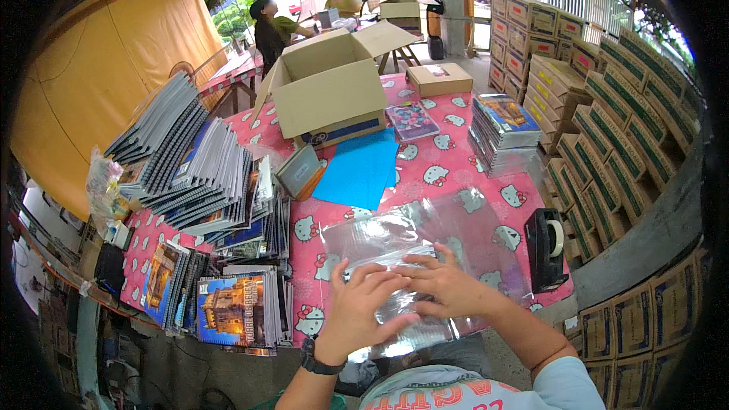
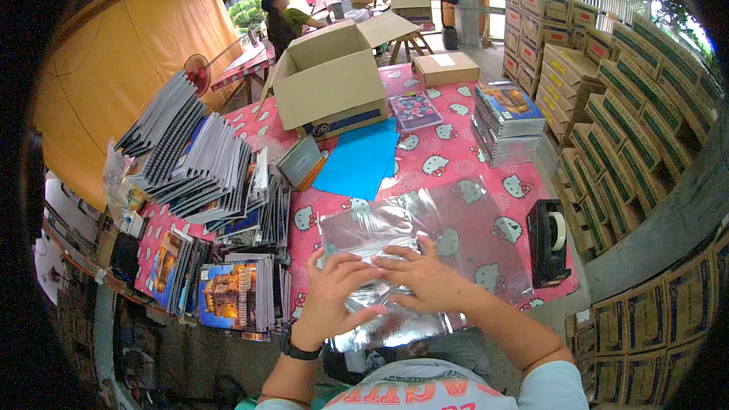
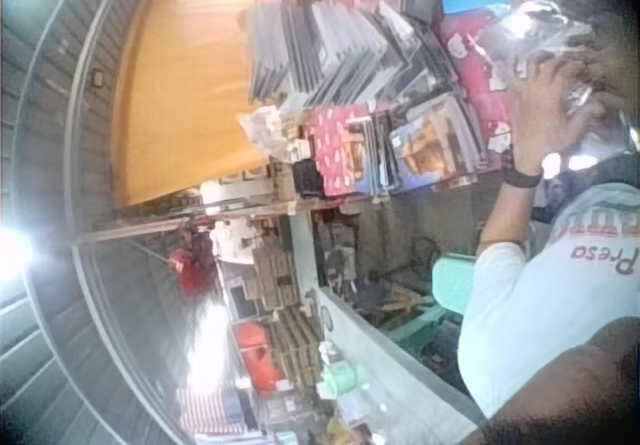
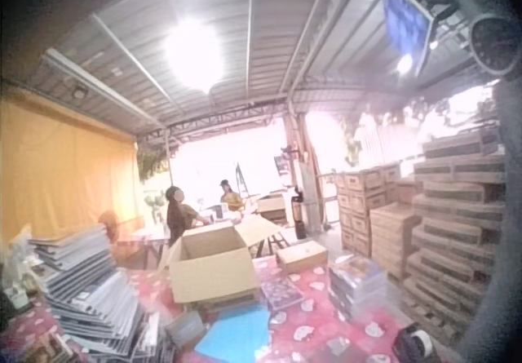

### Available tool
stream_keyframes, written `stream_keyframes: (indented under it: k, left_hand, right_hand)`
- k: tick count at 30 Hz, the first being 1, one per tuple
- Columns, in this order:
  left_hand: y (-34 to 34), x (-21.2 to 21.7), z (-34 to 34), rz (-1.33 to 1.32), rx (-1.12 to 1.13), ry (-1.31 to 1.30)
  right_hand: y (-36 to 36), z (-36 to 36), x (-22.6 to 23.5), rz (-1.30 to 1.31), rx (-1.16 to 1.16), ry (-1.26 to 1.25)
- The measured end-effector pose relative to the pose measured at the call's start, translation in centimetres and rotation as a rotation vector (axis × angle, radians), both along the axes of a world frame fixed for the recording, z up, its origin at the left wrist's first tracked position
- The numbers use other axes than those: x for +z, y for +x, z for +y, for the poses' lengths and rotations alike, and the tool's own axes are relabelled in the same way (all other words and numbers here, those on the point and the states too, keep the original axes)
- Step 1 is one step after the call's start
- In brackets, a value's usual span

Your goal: The person places a stack of notebooks into a clear plastic bag and uses tape to seal the bag.

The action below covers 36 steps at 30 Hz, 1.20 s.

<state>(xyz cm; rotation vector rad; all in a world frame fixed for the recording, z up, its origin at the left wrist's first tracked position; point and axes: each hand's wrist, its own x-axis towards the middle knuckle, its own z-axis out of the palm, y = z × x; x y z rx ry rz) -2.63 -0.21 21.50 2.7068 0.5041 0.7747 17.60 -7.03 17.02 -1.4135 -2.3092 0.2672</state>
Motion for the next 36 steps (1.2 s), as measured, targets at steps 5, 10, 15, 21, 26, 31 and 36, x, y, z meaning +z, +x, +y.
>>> stream_keyframes:
  k: [5,10,15,21,26,31,36]
  left_hand:
    - [0.9,-1.2,-0.8,0.292,0.177,-0.083]
    - [0.9,-1.3,-1.0,0.139,0.083,0.087]
    - [-0.2,-2.0,-0.3,0.093,0.022,0.064]
    - [-4.6,-1.3,0.4,-0.731,0.203,-0.392]
    - [-5.2,-6.8,1.6,-0.203,0.148,-0.192]
    - [-5.8,-5.0,2.7,0.168,-0.058,-0.144]
    - [-5.0,-4.2,5.1,0.306,-0.152,-0.116]
  right_hand:
    - [1.8,0.9,-0.3,0.671,0.15,-0.255]
    - [3.8,1.0,0.1,0.615,0.144,-0.33]
    - [4.9,0.8,-0.5,0.474,0.149,-0.159]
    - [3.8,1.0,-0.3,0.311,0.164,-0.089]
    - [2.7,1.3,-0.6,0.224,0.135,-0.09]
    - [3.0,1.4,-0.5,0.119,0.175,-0.165]
    - [2.5,2.4,0.9,-0.022,0.182,-0.176]
